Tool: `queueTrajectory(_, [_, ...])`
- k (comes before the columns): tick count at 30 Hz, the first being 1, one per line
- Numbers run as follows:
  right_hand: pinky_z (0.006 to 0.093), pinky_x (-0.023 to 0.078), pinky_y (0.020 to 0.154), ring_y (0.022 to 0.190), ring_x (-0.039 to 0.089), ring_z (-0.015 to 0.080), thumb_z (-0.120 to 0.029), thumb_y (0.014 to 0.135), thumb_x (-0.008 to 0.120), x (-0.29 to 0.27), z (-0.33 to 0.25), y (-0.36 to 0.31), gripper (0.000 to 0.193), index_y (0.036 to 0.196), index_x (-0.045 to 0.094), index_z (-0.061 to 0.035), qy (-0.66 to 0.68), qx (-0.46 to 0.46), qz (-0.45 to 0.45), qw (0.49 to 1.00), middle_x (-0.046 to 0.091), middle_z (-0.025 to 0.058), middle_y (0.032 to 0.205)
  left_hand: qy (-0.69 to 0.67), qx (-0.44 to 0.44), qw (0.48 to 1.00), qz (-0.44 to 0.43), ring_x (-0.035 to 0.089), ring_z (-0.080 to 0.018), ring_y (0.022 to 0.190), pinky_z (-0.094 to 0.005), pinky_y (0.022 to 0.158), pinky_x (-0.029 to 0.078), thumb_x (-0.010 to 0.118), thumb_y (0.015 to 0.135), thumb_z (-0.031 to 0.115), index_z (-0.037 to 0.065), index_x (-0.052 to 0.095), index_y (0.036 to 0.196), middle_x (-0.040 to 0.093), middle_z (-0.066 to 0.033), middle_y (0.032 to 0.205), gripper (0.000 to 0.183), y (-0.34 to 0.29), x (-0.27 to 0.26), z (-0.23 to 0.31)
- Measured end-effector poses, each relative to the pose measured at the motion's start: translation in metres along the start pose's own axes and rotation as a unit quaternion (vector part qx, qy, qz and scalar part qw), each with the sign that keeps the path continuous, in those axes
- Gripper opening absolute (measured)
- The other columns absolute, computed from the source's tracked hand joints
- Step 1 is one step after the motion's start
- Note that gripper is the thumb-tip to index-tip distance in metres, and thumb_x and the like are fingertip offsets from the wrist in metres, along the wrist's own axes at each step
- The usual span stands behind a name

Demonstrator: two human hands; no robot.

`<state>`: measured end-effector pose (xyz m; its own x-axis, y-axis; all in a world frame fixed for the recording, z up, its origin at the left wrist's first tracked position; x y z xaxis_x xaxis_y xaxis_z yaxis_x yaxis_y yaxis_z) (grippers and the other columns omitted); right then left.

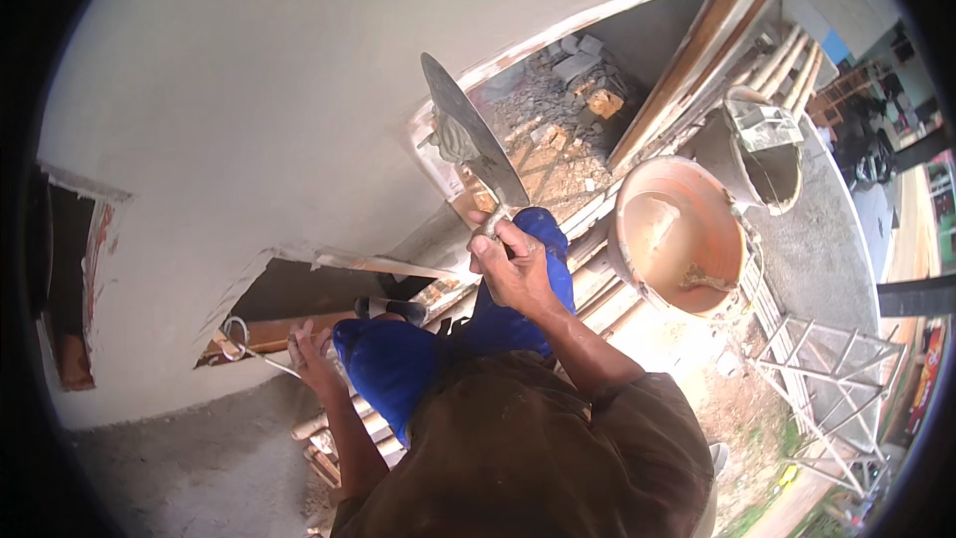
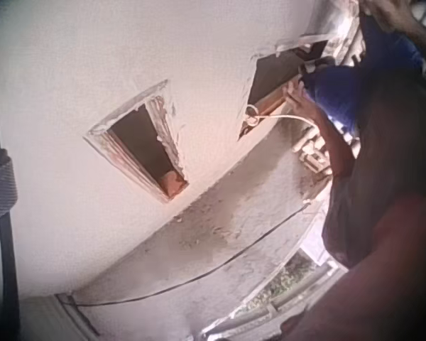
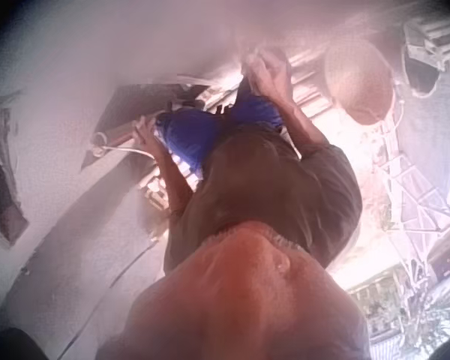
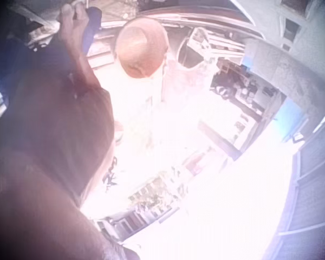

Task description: The person applies plaster to a wall using a trowel, smoothing the surface with a sponge. The person repeatedly scoops plaster from a bucket and spreads it evenly across the wall, then wipes the surface to refine the finish.

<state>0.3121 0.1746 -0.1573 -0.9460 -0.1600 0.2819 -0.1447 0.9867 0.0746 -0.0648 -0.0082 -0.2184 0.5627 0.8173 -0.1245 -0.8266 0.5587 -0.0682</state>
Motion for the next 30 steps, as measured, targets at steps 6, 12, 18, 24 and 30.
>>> queueTrajectory(6, [0.0227, 0.045, 0.059, 0.065, 0.055, 0.0080, -0.029, 0.098, 0.055, -0.167, -0.137, 0.012, 0.038, 0.119, 0.059, 0.0025, -0.124, -0.024, 0.210, 0.969, 0.059, 0.0022, 0.081, 0.148, -0.009, 0.986, 0.077, 0.068, -0.0276, 0.095, -0.0387, 0.080, 0.054, 0.049, 0.097, 0.040, -0.001, 0.041, 0.138, 0.063, -0.0139, 0.119, 0.059, 0.034, -0.085, -0.039])
queueTrajectory(12, [0.0233, 0.042, 0.057, 0.062, 0.051, 0.0067, -0.033, 0.098, 0.055, -0.388, -0.217, -0.036, 0.039, 0.117, 0.062, 0.0003, -0.374, -0.033, 0.351, 0.858, 0.055, -0.0013, 0.073, 0.224, 0.028, 0.971, 0.074, 0.069, -0.0255, 0.093, -0.0361, 0.074, 0.055, 0.054, 0.094, 0.043, 0.005, 0.053, 0.131, 0.068, -0.0092, 0.108, 0.053, 0.050, -0.104, -0.055])
queueTrajectory(18, [0.0259, 0.044, 0.056, 0.061, 0.051, 0.0081, -0.040, 0.095, 0.054, -0.486, -0.196, -0.150, 0.038, 0.091, 0.063, -0.0036, -0.384, 0.061, 0.450, 0.803, 0.052, -0.0016, 0.068, 0.280, 0.006, 0.957, 0.073, 0.069, -0.0256, 0.089, -0.0358, 0.074, 0.055, 0.056, 0.092, 0.044, 0.005, 0.052, 0.133, 0.067, -0.0099, 0.109, 0.057, 0.024, -0.080, -0.047])
queueTrajectory(24, [0.0273, 0.044, 0.056, 0.062, 0.050, 0.0090, -0.041, 0.094, 0.057, -0.512, -0.095, -0.264, 0.040, 0.080, 0.058, -0.0033, -0.379, 0.134, 0.497, 0.769, 0.050, -0.0009, 0.067, 0.344, 0.127, 0.930, -0.012, 0.068, -0.0259, 0.085, -0.0361, 0.073, 0.055, 0.053, 0.096, 0.040, 0.000, 0.052, 0.131, 0.062, -0.0200, 0.114, 0.054, 0.054, -0.062, -0.043])
queueTrajectory(30, [0.0435, 0.048, 0.071, 0.082, 0.064, 0.0357, -0.038, 0.089, 0.060, -0.509, -0.056, -0.282, 0.032, 0.098, 0.066, -0.0076, -0.596, 0.219, 0.494, 0.594, 0.065, 0.0168, 0.091, 0.321, 0.125, 0.937, -0.053, 0.065, -0.0254, 0.089, -0.0336, 0.075, 0.055, 0.051, 0.097, 0.041, -0.005, 0.048, 0.132, 0.062, -0.0228, 0.110, 0.058, 0.014, 0.032, 0.011])
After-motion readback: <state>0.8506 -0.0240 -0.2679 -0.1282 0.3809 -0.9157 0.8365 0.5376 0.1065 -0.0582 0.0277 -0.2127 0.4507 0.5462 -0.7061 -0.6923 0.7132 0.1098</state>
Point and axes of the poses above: each hand's wrist, its own y-axis towards the middle knuckle, its own x-axis out of the palm, z = x × y, the point moved 10 cm from there along y, towards the middle knuckle
